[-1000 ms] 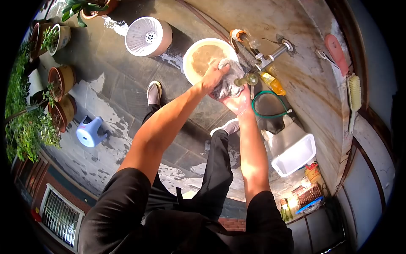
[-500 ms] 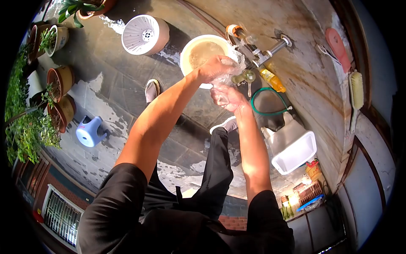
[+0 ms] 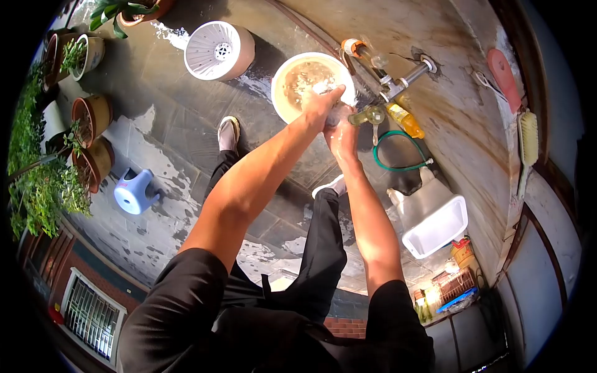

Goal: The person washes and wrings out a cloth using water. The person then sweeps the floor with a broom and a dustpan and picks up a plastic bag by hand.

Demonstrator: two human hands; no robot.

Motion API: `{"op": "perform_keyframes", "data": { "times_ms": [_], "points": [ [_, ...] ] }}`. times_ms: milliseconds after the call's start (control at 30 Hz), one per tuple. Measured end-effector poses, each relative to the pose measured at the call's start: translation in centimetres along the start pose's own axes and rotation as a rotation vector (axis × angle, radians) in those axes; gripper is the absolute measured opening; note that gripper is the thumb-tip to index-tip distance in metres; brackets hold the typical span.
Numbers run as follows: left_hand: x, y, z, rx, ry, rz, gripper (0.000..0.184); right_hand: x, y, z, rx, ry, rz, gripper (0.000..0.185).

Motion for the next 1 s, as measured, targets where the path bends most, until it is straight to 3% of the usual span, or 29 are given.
{"op": "perform_keyframes", "data": {
  "times_ms": [67,133,200,267,400,467,500,533,633,767,867,933,967,1000],
  "points": [
    [1.2,1.0,-0.2,0.053,-0.229,0.068,0.025,0.3,0.6,1.0,0.081,-0.021,-0.019,0.043],
    [0.4,0.4,0.3,0.051,-0.255,0.045,0.027,0.9,2.8,1.4,-0.845,-0.111,-0.337,0.038],
    [1.0,0.6,0.3,0.152,-0.293,0.036,0.029,1.6,4.1,3.7,-0.770,-0.080,-0.380,0.032],
    [0.5,0.1,0.2,0.138,-0.285,-0.041,0.025,2.5,3.5,6.8,-0.458,0.179,-0.200,0.032],
    [1.0,-0.2,0.8,-0.022,-0.136,-0.075,0.020,5.7,-5.1,10.2,-0.231,0.162,-0.178,0.030],
    [1.1,0.2,1.4,-0.019,-0.121,-0.157,0.027,6.4,-10.0,9.9,0.307,0.260,0.084,0.028],
    [1.3,0.5,1.8,-0.041,-0.092,-0.160,0.025,5.8,-10.7,9.4,0.431,0.297,0.264,0.031],
    [1.3,1.0,2.2,-0.046,-0.098,-0.168,0.025,5.6,-11.2,9.6,0.425,0.305,0.268,0.031],
    [1.5,2.0,3.9,-0.072,0.006,-0.193,0.021,4.8,-12.6,9.6,0.807,0.098,0.022,0.037],
    [1.2,3.4,5.6,-0.145,0.125,-0.169,0.035,3.7,-12.8,9.1,0.906,0.072,0.113,0.036],
    [-0.5,3.0,7.7,-0.053,0.100,-0.290,0.033,3.5,-12.3,8.1,0.645,0.062,0.082,0.031],
    [-0.8,3.8,9.0,-0.060,0.078,-0.290,0.023,3.5,-11.4,7.4,0.013,-0.040,-0.308,0.030],
    [-0.8,4.0,9.7,-0.046,0.103,-0.289,0.021,3.6,-11.2,7.2,0.012,-0.040,-0.308,0.030],
    [-0.4,4.5,10.2,-0.032,0.129,-0.289,0.019,3.7,-10.8,6.9,-0.191,-0.056,-0.355,0.032]
  ]
}}
Point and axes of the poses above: each hand's wrist, its own x-axis away from the middle knuckle, its own z-axis out of the back of the hand, y = z × x, the point moved 3 cm from there along -x, towards the middle knuckle, and after that the axes turned 10 degrees about -z, right-handed, at the moved point
